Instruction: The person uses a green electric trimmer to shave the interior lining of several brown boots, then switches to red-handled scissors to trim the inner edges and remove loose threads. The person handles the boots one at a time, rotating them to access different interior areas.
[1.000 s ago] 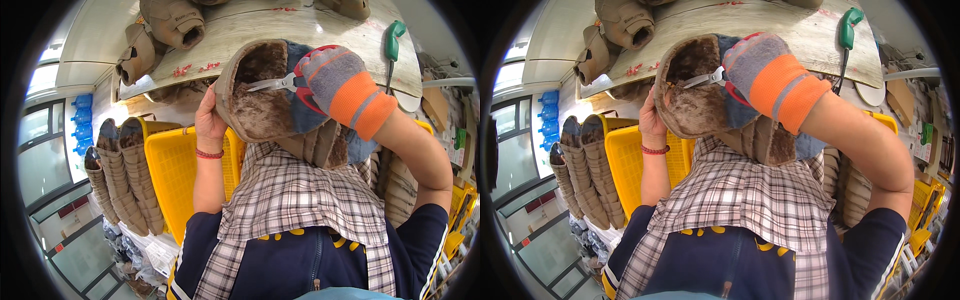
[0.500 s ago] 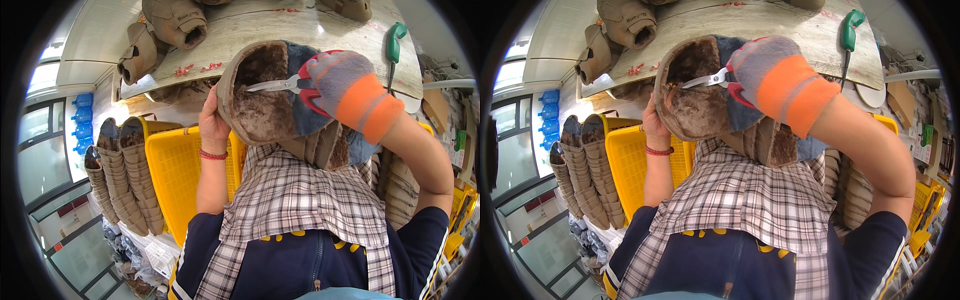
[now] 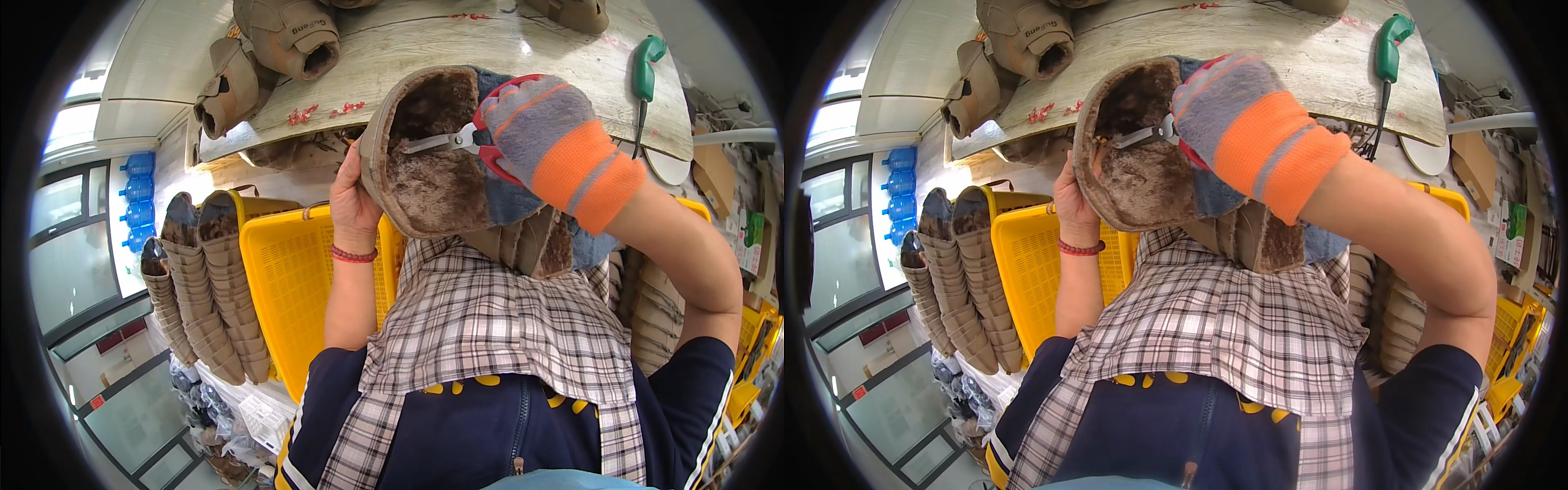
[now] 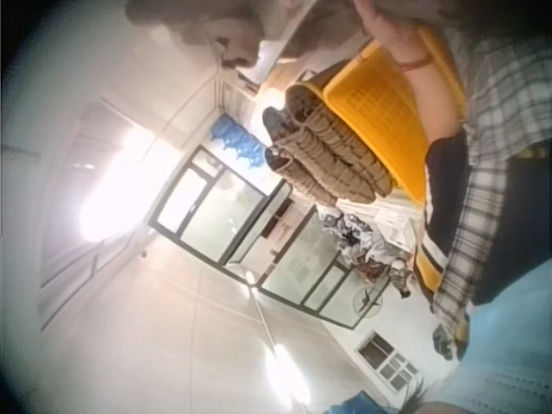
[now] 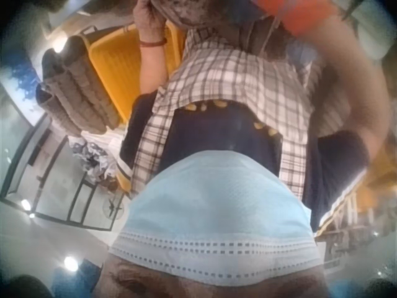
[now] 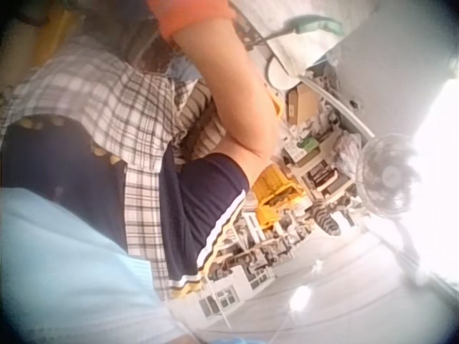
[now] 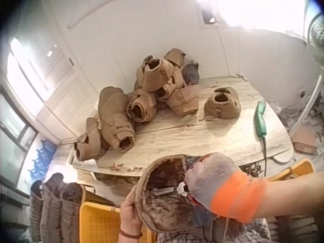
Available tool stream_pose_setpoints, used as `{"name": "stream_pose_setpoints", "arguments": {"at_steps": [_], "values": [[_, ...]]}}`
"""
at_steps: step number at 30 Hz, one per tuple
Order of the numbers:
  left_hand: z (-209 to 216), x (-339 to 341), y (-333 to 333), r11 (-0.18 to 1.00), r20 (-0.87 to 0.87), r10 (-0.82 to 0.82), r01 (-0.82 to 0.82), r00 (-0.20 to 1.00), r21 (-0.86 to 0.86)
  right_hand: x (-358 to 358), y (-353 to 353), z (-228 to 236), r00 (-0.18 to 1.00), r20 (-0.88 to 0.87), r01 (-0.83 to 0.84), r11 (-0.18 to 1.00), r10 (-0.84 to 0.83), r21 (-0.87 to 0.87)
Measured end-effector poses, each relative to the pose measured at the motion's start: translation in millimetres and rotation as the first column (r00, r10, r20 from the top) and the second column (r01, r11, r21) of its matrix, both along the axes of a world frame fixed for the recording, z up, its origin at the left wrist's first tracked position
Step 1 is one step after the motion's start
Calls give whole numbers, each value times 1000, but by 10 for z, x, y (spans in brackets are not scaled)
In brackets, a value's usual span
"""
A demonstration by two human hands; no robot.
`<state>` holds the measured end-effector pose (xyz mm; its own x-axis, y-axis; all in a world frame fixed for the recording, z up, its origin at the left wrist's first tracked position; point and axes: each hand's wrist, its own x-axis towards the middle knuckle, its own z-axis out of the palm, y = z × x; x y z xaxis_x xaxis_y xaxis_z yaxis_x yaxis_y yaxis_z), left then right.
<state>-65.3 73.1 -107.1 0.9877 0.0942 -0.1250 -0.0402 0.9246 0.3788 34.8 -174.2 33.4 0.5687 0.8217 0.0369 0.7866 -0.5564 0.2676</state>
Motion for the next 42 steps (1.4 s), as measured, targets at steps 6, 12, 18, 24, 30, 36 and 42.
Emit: {"name": "stream_pose_setpoints", "arguments": {"at_steps": [6, 12, 18, 24, 30, 36, 42], "values": [[61, -39, -17, 1000, 46, 4, -5, 999, 21, -11, -259, 156, 993, -94, 89, 974, -71, 207], [576, 91, -332, 967, 141, 55, -87, 989, 238, -109, -602, 247, 656, -746, 629, 631, -116, 455], [1057, 372, -1288, 748, 346, -107, -154, 932, 645, -492, -414, 311, 584, -666, 776, -80, 464, 625], [312, 147, -805, 430, 38, 221, -132, 975, 893, -833, -1328, 90, 894, -410, 430, 86, -180, 899], [-3, -152, -837, 780, -258, -190, 306, 947, 546, -1136, -1226, -541, 582, -811, 808, 161, -61, 567], [-34, -108, -769, 816, -237, -316, 390, 919, 427, -962, -1001, -722, 338, -849, 917, 62, 406, 395], [-7, -160, -833, 846, -268, -364, 437, 892, 304, -847, -854, -929, 70, -704, 997, -36, 707, 63]]}}
